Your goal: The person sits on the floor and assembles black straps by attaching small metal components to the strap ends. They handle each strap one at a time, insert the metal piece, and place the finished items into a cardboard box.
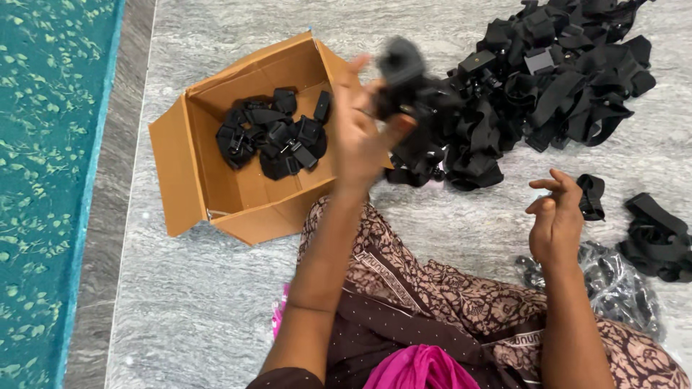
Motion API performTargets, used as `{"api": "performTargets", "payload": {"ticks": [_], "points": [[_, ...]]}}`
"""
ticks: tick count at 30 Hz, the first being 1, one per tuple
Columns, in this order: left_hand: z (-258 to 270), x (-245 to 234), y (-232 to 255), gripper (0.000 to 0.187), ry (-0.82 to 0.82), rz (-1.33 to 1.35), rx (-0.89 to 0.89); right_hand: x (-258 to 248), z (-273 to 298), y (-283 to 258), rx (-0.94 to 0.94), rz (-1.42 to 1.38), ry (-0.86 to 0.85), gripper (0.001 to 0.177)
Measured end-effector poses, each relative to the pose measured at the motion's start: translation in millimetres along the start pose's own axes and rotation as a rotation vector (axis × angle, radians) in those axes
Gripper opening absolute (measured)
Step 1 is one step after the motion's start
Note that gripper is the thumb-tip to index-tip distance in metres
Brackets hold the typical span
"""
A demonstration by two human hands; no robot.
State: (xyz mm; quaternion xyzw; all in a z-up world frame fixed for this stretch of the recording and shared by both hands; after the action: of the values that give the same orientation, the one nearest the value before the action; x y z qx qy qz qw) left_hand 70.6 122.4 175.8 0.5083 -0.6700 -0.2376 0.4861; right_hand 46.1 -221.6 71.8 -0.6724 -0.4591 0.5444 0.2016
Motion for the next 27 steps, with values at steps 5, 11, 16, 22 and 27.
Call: {"api": "performTargets", "payload": {"ticks": [5,11,16,22,27], "points": [[-1.5,-110.3,27.9,0.104,0.067,-0.355,-0.153,2.6,-4.8,-6.8,0.067,0.059,-0.055,0.045],[50.1,-284.5,6.2,0.098,0.405,-1.027,-0.420,-2.1,-7.5,-0.6,0.131,0.016,-0.061,0.042],[99.1,-359.0,-31.2,0.104,0.499,-1.186,-0.641,-0.4,-10.2,1.2,0.175,0.001,-0.082,0.041],[95.9,-370.5,-55.7,0.113,0.512,-1.332,-0.772,-12.2,-11.0,-1.0,0.179,0.002,-0.095,0.043],[19.9,-290.6,-58.7,0.080,0.297,-1.566,-0.183,-31.2,-12.4,-1.2,0.188,-0.047,-0.046,0.046]]}}
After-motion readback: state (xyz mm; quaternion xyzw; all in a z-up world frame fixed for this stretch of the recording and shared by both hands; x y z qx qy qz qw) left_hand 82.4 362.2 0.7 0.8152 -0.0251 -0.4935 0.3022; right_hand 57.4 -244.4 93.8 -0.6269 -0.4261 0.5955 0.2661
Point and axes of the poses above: each hand's wrist, its own z-axis away from the middle knuckle, its own x-axis out of the palm, y = z × x, the point moved 10 cm from there along -z, towards the middle knuckle, and after that the axes turned 6 degrees about -y, right-handed, at the moved point
